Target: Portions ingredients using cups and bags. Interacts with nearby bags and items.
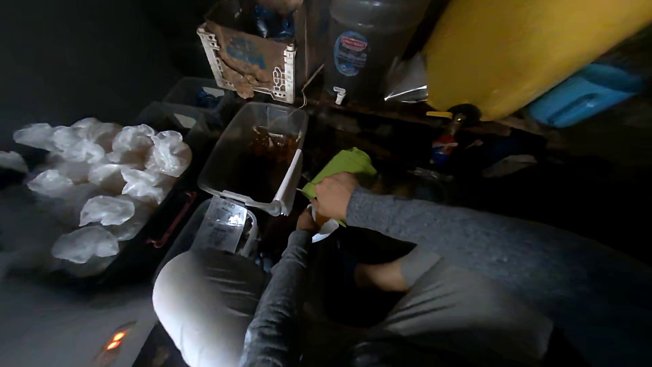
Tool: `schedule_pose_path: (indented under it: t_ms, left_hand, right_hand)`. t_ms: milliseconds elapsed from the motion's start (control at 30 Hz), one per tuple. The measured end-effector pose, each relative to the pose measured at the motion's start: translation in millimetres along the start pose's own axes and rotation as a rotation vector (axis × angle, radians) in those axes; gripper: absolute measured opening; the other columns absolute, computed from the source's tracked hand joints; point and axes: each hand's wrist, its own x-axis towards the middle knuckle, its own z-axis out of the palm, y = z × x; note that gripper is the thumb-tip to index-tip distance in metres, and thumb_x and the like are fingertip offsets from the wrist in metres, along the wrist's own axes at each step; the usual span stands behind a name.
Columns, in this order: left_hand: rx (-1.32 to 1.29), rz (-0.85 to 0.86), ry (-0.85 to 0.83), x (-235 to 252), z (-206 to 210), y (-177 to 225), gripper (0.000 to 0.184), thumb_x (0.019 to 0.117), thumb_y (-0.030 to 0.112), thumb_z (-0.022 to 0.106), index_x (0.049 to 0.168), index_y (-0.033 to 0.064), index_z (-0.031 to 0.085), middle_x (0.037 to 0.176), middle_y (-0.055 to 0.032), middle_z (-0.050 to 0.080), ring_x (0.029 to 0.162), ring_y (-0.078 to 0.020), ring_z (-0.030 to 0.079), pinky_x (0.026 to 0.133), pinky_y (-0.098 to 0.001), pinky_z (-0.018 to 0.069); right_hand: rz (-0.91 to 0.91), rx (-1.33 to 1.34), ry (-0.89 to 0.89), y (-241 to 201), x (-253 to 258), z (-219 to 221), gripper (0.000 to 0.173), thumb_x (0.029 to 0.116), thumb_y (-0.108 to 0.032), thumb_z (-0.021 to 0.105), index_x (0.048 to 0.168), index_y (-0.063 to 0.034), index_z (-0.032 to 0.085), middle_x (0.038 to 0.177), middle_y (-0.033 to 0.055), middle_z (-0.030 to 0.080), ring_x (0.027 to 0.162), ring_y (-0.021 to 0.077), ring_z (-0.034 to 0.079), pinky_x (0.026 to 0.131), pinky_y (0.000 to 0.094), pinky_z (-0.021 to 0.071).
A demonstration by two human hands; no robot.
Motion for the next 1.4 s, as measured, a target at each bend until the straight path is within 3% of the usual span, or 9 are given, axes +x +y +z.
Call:
schedule_pose_path:
  t_ms: [300, 400, 467, 533, 700, 833, 1133, 1300, 1400]
  left_hand:
    - [0.052, 0.004, 0.017, 3, 1, 0, 0.070, 0.0955, 0.025, 0.071, 0.151, -0.0058, 0.040, 0.147, -0.0278, 0.052, 0.137, -0.0378, 0.052, 0.116, -0.0507, 0.0397]
    - [0.033, 0.011, 0.020, 3, 1, 1, 0.072, 0.0930, 0.022, 0.074, 0.151, -0.0045, 0.041, 0.146, -0.0278, 0.052, 0.135, -0.0385, 0.053, 0.115, -0.0513, 0.0410]
    - [0.023, 0.015, 0.031, 3, 2, -1, 0.074, 0.0907, 0.018, 0.076, 0.151, -0.0049, 0.040, 0.147, -0.0286, 0.051, 0.137, -0.0394, 0.052, 0.116, -0.0520, 0.0399]
    - [0.044, 0.011, 0.023, 1, 1, 0, 0.074, 0.0910, 0.017, 0.075, 0.152, -0.0053, 0.039, 0.148, -0.0287, 0.050, 0.138, -0.0396, 0.051, 0.116, -0.0517, 0.0393]
    - [0.076, 0.006, 0.014, -1, 2, 2, 0.072, 0.0932, 0.025, 0.074, 0.150, -0.0048, 0.042, 0.146, -0.0275, 0.053, 0.136, -0.0382, 0.053, 0.115, -0.0512, 0.0406]
    - [0.058, 0.001, 0.013, -2, 1, 1, 0.071, 0.0961, 0.029, 0.071, 0.151, -0.0050, 0.041, 0.147, -0.0276, 0.052, 0.137, -0.0377, 0.052, 0.116, -0.0499, 0.0400]
    - [0.056, 0.006, 0.021, -3, 2, -1, 0.068, 0.0935, 0.023, 0.073, 0.149, -0.0045, 0.044, 0.143, -0.0273, 0.055, 0.133, -0.0382, 0.055, 0.114, -0.0516, 0.0419]
    - [0.055, 0.066, 0.007, 0, 2, -4, 0.066, 0.0930, 0.020, 0.072, 0.146, -0.0088, 0.045, 0.144, -0.0307, 0.053, 0.135, -0.0406, 0.052, 0.114, -0.0530, 0.0395]
    - [0.036, 0.058, 0.051, 11, 9, -12, 0.075, 0.0854, 0.016, 0.076, 0.149, -0.0066, 0.043, 0.147, -0.0296, 0.051, 0.136, -0.0403, 0.052, 0.114, -0.0531, 0.0412]
  right_hand:
    - [-0.014, -0.015, -0.002, -3, -11, -15, 0.045, 0.1080, -0.037, 0.047, 0.115, 0.0013, 0.069, 0.114, 0.0218, 0.070, 0.110, 0.0397, 0.067, 0.089, 0.0596, 0.0508]
    - [0.009, -0.042, 0.060, 0, -19, -21, 0.044, 0.1060, -0.041, 0.051, 0.104, -0.0013, 0.071, 0.104, 0.0185, 0.072, 0.101, 0.0374, 0.070, 0.081, 0.0580, 0.0532]
    - [0.004, -0.026, 0.058, 0, -26, -28, 0.043, 0.1059, -0.039, 0.052, 0.109, -0.0009, 0.071, 0.107, 0.0185, 0.071, 0.102, 0.0375, 0.069, 0.083, 0.0582, 0.0522]
    - [-0.001, -0.037, 0.078, 1, -31, -32, 0.042, 0.1050, -0.039, 0.053, 0.105, -0.0018, 0.071, 0.103, 0.0176, 0.071, 0.099, 0.0367, 0.069, 0.079, 0.0576, 0.0532]
    - [-0.022, -0.053, 0.104, 2, -41, -38, 0.039, 0.1048, -0.037, 0.054, 0.100, -0.0024, 0.071, 0.099, 0.0171, 0.071, 0.096, 0.0359, 0.070, 0.077, 0.0567, 0.0532]
    - [-0.023, -0.045, 0.115, -1, -38, -35, 0.039, 0.1047, -0.037, 0.054, 0.102, -0.0032, 0.071, 0.099, 0.0167, 0.071, 0.096, 0.0363, 0.070, 0.077, 0.0577, 0.0532]
    - [-0.008, -0.009, 0.070, -1, -12, -11, 0.043, 0.1063, -0.038, 0.051, 0.103, -0.0010, 0.071, 0.104, 0.0191, 0.072, 0.101, 0.0380, 0.069, 0.082, 0.0589, 0.0529]
    - [0.022, 0.097, 0.013, 12, 11, 11, 0.046, 0.1074, -0.038, 0.048, 0.116, 0.0019, 0.069, 0.116, 0.0223, 0.070, 0.112, 0.0396, 0.067, 0.092, 0.0608, 0.0504]
    - [0.059, 0.155, 0.014, 25, 20, 24, 0.050, 0.1081, -0.041, 0.046, 0.116, 0.0026, 0.069, 0.117, 0.0228, 0.070, 0.114, 0.0396, 0.066, 0.094, 0.0602, 0.0492]
